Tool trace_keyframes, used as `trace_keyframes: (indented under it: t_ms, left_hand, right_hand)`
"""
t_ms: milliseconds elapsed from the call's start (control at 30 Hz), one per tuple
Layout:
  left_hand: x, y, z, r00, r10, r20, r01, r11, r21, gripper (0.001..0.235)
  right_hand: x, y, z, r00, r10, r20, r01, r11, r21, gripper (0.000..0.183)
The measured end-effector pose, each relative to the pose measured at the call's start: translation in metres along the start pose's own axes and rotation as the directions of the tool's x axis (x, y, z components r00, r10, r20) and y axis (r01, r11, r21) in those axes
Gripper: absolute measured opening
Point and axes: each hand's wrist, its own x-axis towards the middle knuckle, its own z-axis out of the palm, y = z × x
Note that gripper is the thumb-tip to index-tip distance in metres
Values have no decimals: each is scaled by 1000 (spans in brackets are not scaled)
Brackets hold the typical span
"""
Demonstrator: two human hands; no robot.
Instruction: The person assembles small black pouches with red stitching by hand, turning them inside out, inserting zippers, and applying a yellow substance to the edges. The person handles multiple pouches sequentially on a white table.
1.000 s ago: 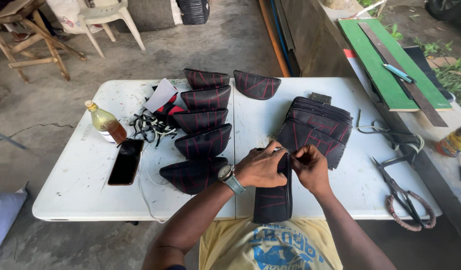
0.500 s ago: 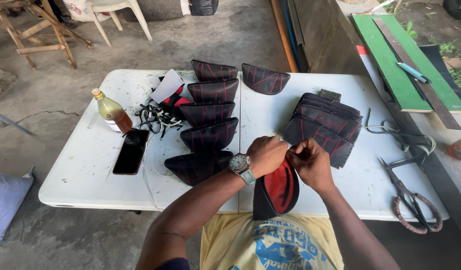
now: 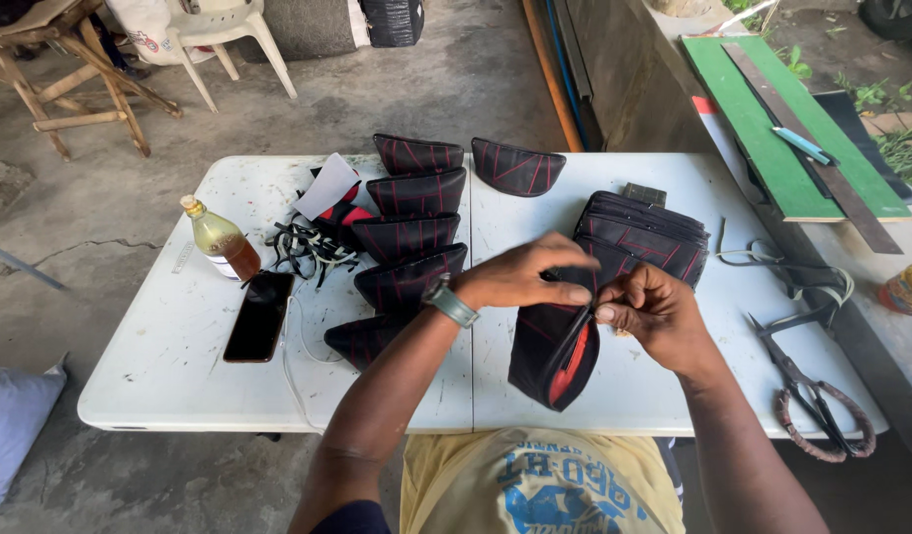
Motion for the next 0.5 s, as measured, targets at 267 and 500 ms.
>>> trace_keyframes:
  t_ms: [267,500]
  left_hand:
    - [17,-11,23,596,-589,546,627,766,141,63]
    - [-20,-30,44,723,-565,399,638,766,-72,53]
  right_hand:
    - [-21,20,11,989,80,-127,-31,937,347,31]
    - [-16,18,19,976,-137,-168,91,962,-258,30]
